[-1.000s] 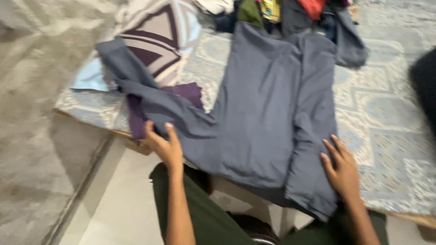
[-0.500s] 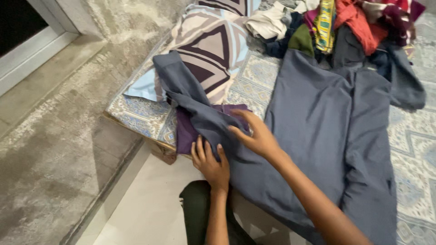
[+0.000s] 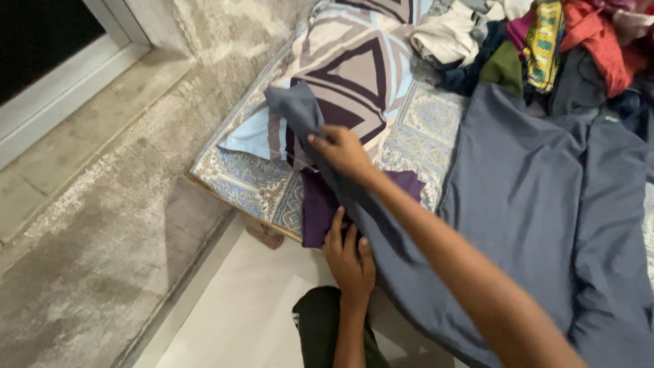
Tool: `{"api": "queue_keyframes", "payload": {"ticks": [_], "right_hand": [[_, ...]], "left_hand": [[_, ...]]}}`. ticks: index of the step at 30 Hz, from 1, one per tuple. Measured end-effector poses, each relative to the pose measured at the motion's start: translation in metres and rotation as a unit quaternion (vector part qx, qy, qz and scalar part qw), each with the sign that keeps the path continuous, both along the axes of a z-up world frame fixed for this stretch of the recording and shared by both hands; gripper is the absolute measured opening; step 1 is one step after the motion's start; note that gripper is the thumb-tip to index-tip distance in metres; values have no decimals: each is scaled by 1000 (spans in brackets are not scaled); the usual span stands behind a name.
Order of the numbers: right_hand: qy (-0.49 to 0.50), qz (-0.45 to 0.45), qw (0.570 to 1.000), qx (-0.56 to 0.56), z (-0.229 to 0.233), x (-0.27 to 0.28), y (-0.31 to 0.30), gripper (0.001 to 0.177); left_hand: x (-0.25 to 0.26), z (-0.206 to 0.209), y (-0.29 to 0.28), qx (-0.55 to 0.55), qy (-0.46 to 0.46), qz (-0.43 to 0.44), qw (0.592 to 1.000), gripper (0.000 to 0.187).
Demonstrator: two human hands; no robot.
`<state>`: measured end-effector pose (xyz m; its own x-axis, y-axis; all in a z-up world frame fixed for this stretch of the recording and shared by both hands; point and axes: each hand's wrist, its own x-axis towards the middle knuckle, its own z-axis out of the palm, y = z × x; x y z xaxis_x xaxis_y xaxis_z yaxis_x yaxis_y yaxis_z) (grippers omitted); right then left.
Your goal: The person folds a blue long-sleeved shirt on a bed, then folds a green long-sleeved shirt after buttoning it. The folded shirts are placed on the bed next to other clothes.
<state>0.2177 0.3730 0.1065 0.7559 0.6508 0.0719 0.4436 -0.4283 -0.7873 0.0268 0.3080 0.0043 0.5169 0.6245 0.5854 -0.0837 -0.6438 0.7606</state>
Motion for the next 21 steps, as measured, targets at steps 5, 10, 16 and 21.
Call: {"api": "queue_keyframes", "payload": {"ticks": [5, 10, 16, 21], "right_hand": [[315, 141, 894, 286, 63, -4, -34, 47], [314, 226, 886, 255, 92, -9, -45, 40], [229, 300, 917, 132, 126, -15, -49, 18], [142, 190, 971, 31, 137, -19, -42, 28]], "left_hand": [[-1, 13, 1, -84, -61, -13, 995, 69], [-3, -12, 5, -364, -136, -107, 915, 89], [11, -44, 121, -516, -381, -565, 519, 95], [43, 67, 233, -544, -252, -249, 761, 86]]}}
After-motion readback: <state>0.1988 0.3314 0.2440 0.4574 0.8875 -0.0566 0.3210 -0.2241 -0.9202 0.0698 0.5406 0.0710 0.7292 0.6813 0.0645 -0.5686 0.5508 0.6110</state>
